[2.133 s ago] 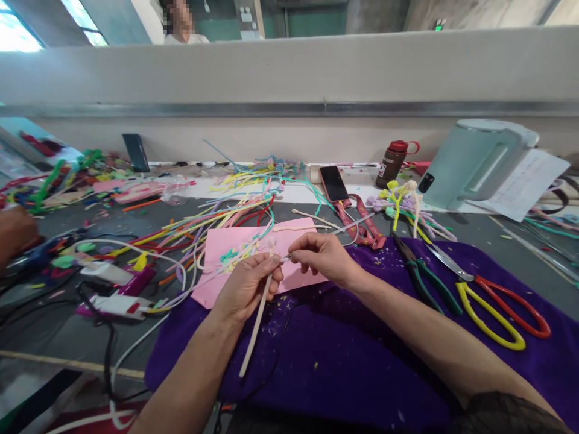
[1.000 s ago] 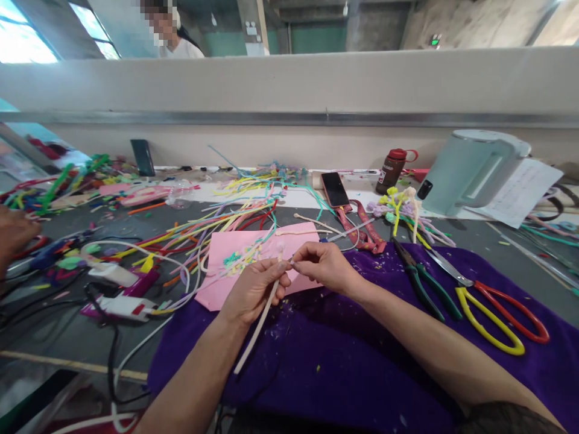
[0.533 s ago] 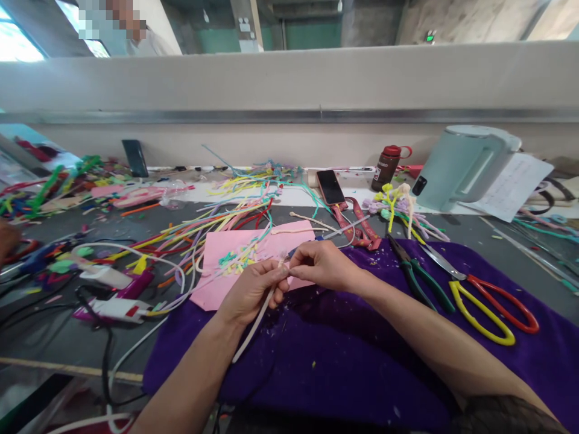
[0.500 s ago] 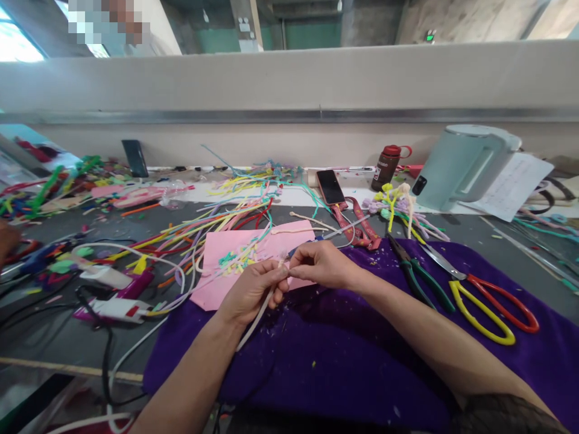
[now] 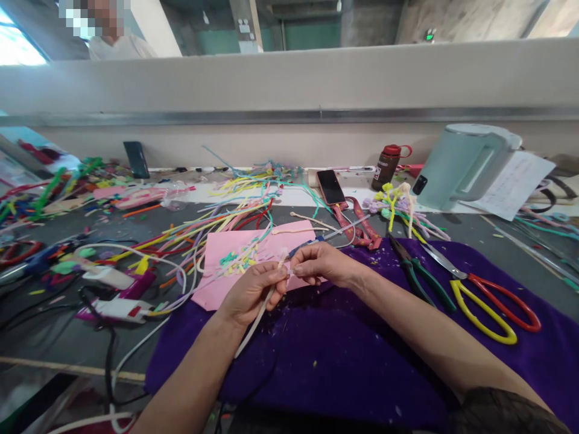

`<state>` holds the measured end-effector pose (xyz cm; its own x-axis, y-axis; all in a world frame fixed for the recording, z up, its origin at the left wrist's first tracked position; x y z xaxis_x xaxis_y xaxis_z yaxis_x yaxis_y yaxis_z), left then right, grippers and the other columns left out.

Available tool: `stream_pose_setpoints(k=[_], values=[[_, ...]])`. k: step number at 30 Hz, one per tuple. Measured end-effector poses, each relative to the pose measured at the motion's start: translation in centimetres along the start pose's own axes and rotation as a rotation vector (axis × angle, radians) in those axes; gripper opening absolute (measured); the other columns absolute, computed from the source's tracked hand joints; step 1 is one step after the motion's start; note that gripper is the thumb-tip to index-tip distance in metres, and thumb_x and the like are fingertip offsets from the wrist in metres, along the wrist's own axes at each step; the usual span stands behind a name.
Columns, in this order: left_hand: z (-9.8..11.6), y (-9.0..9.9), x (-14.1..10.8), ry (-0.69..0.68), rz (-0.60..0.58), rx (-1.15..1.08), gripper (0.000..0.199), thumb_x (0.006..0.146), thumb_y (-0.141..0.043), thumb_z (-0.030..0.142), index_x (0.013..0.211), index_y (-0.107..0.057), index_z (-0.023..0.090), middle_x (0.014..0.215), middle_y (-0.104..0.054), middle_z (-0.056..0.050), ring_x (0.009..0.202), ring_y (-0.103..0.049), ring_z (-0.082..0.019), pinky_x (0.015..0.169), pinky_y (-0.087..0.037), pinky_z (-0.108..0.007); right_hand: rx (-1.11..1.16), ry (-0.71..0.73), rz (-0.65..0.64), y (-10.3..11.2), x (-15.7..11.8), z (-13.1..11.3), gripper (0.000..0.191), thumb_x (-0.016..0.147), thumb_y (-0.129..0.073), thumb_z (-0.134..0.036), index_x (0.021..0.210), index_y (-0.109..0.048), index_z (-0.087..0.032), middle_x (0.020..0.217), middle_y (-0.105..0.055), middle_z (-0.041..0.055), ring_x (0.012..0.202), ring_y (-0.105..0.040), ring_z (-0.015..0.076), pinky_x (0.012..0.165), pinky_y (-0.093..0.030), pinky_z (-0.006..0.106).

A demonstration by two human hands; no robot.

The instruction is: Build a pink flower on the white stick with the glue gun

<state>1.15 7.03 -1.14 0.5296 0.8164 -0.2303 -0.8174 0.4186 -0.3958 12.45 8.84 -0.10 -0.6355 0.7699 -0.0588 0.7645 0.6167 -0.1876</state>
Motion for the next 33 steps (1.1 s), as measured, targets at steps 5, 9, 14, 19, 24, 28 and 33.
stream_pose_setpoints(k=[5, 9, 14, 19, 24, 28, 33], values=[[-0.1, 0.0, 0.0, 0.003, -0.009, -0.007, 0.018, 0.072, -0.061, 0.025, 0.063, -0.058, 0.01, 0.047, -0.056, 0.001, 0.029, -0.045, -0.004, 0.027, -0.033, -0.012, 0.129, 0.009, -0.066, -0.5, 0.1, 0.5, 0.016, 0.071, -0.064, -0.024, 0.079, -0.059, -0.011, 0.051, -0.052, -0.004, 0.037, -0.043, 0.0031, 0.036, -0.028, 0.013], [0.0, -0.1, -0.1, 0.005, -0.023, -0.025, 0.015, 0.072, -0.061, 0.023, 0.066, -0.058, 0.01, 0.048, -0.057, 0.001, 0.029, -0.045, -0.005, 0.026, -0.033, -0.012, 0.181, 0.016, -0.11, -0.5, 0.1, 0.9, 0.018, 0.072, -0.064, -0.026, 0.079, -0.059, -0.01, 0.054, -0.053, -0.0032, 0.037, -0.043, 0.0031, 0.037, -0.028, 0.014], [-0.2, -0.2, 0.0, 0.01, -0.034, -0.006, 0.016, 0.072, -0.06, 0.024, 0.068, -0.059, 0.01, 0.048, -0.057, 0.001, 0.029, -0.045, -0.005, 0.027, -0.032, -0.013, 0.182, 0.016, -0.137, -0.4, 0.3, 1.4, 0.02, 0.072, -0.064, -0.028, 0.079, -0.058, -0.011, 0.054, -0.053, -0.003, 0.037, -0.043, 0.0033, 0.037, -0.028, 0.015], [-0.4, 0.0, 0.2, 0.014, -0.015, -0.007, 0.018, 0.072, -0.061, 0.025, 0.065, -0.058, 0.009, 0.048, -0.056, 0.001, 0.03, -0.044, -0.004, 0.027, -0.031, -0.012, 0.079, 0.006, -0.097, -0.3, 0.3, 1.0, 0.024, 0.071, -0.064, -0.034, 0.078, -0.058, -0.011, 0.055, -0.054, -0.0026, 0.038, -0.044, 0.0038, 0.037, -0.029, 0.015], [0.6, 0.7, 0.2, -0.047, 0.089, -0.085, 0.014, 0.071, -0.062, 0.024, 0.066, -0.057, 0.012, 0.05, -0.056, 0.003, 0.031, -0.043, -0.003, 0.028, -0.033, -0.012, -0.319, 0.095, 0.19, 3.3, -1.0, -3.0, 0.027, 0.078, -0.053, -0.037, 0.087, -0.061, -0.012, 0.072, -0.061, 0.0024, 0.047, -0.053, 0.0062, 0.04, -0.034, 0.016], [1.1, 0.8, 0.1, -0.091, 0.101, -0.086, 0.018, 0.071, -0.062, 0.026, 0.062, -0.055, 0.012, 0.05, -0.054, 0.003, 0.031, -0.042, -0.002, 0.028, -0.031, -0.012, -0.749, 0.069, 0.425, 6.8, -2.5, -4.6, 0.03, 0.081, -0.046, -0.039, 0.084, -0.063, -0.014, 0.07, -0.063, 0.003, 0.049, -0.053, 0.0088, 0.044, -0.036, 0.019], [1.0, 0.9, 0.0, -0.076, 0.104, -0.064, 0.019, 0.069, -0.064, 0.027, 0.062, -0.056, 0.011, 0.05, -0.054, 0.003, 0.032, -0.042, -0.002, 0.029, -0.032, -0.012, -1.344, -0.032, 0.544, 7.8, -2.7, -3.6, 0.022, 0.078, -0.05, -0.034, 0.08, -0.065, -0.018, 0.076, -0.066, 0.0034, 0.067, -0.058, 0.0144, 0.057, -0.036, 0.022]])
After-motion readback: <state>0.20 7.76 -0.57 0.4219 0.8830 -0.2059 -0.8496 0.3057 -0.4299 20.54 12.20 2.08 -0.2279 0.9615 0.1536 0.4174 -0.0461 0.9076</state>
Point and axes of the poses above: each hand's wrist, its own x-axis towards the middle knuckle, its own y-axis out of the back of the hand, z = x × y, the point moved 6 cm from there along x, towards the middle knuckle
